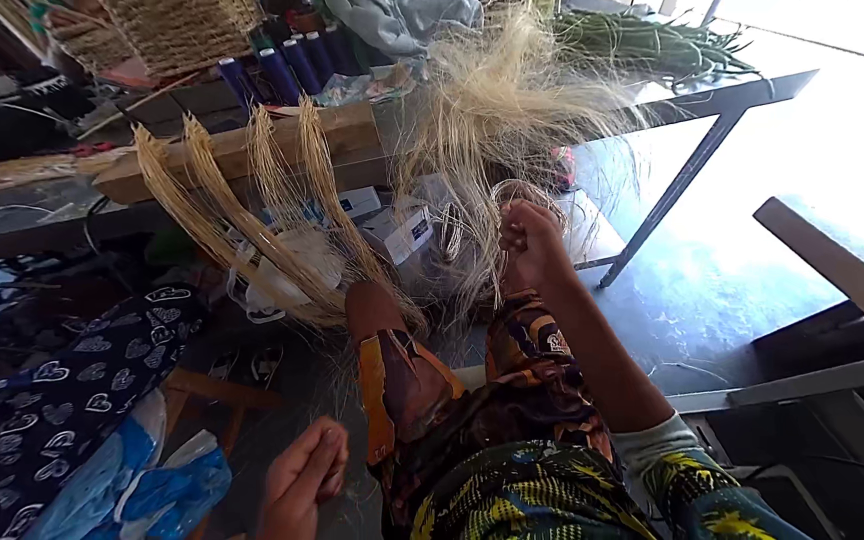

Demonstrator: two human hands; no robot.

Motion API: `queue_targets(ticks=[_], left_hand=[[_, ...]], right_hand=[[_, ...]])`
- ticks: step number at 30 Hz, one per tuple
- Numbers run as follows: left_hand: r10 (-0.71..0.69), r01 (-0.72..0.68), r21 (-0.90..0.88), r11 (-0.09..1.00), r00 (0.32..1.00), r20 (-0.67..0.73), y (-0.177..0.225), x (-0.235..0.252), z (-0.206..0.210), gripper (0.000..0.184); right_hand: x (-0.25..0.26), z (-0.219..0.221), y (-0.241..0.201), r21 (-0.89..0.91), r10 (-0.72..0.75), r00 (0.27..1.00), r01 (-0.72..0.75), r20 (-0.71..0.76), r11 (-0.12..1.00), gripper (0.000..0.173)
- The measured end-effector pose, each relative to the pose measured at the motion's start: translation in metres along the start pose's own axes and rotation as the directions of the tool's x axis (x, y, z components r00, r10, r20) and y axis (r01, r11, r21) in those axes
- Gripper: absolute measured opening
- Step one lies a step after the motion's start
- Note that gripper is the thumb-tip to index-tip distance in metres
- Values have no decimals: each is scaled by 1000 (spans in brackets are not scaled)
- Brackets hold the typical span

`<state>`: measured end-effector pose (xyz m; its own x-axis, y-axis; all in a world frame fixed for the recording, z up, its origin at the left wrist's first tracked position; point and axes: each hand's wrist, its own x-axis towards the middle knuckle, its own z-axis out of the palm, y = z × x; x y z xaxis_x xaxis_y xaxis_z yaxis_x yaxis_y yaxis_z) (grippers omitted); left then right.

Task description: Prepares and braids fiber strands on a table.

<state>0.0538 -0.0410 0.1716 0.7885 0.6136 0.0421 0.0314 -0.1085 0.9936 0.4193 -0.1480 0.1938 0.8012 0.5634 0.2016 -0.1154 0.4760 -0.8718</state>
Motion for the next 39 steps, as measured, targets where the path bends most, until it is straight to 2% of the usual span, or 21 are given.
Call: queue_targets(ticks=[3, 5, 7, 9, 10, 12, 13, 15, 16, 18, 20, 25, 31, 39], left_hand=[[125, -116, 121, 986, 989, -76, 3, -4, -8, 29], [289, -254, 281, 926, 953, -91, 6, 13, 4, 24], [457, -405, 414, 815, 889, -32, 13, 43, 27, 24], [532, -479, 499, 722, 846, 42, 24, 78, 57, 33], [516, -469, 518, 715, 854, 62, 28, 94, 74, 39], [397, -380, 488, 786, 915, 73, 36, 124, 104, 47], [336, -328, 426, 843, 940, 59, 38, 135, 118, 44], [235, -229, 250, 941, 972, 9, 36, 150, 136, 21], [216, -208, 179, 962, 976, -23, 34, 154, 139, 22], [253, -243, 132, 961, 965, -70, 27, 155, 136, 28], [295, -289, 108, 951, 955, -39, 19, 151, 129, 29], [359, -346, 210, 914, 933, -27, 10, 121, 103, 28], [315, -295, 314, 902, 949, -12, 1, 72, 69, 28], [189, -152, 243, 958, 972, -139, -29, 30, 49, 28]], right_hand=[[-11, 7, 3, -38, 25, 998, -23, 63, 999, 22], [-17, 14, 6, -37, 37, 993, -33, 113, 999, 21], [-20, 19, 8, -14, 56, 990, -54, 131, 998, 21], [-23, 22, 13, 11, 79, 989, -81, 125, 997, 21], [-25, 23, 14, 31, 89, 988, -93, 123, 995, 21], [-26, 24, 15, 69, 96, 987, -105, 132, 992, 20], [-26, 23, 15, 77, 93, 986, -104, 137, 992, 20], [-24, 23, 15, 75, 82, 987, -93, 137, 993, 20], [-23, 23, 14, 67, 80, 987, -90, 136, 994, 20], [-22, 25, 13, 51, 99, 986, -106, 134, 993, 20], [-21, 31, 12, 59, 135, 982, -144, 134, 988, 20], [-2, 46, 7, 113, 114, 988, -126, 106, 986, 25], [62, 45, -5, 149, 118, 992, -109, -50, 983, 28], [129, 44, -10, 67, 94, 965, -79, -245, 995, 26]])
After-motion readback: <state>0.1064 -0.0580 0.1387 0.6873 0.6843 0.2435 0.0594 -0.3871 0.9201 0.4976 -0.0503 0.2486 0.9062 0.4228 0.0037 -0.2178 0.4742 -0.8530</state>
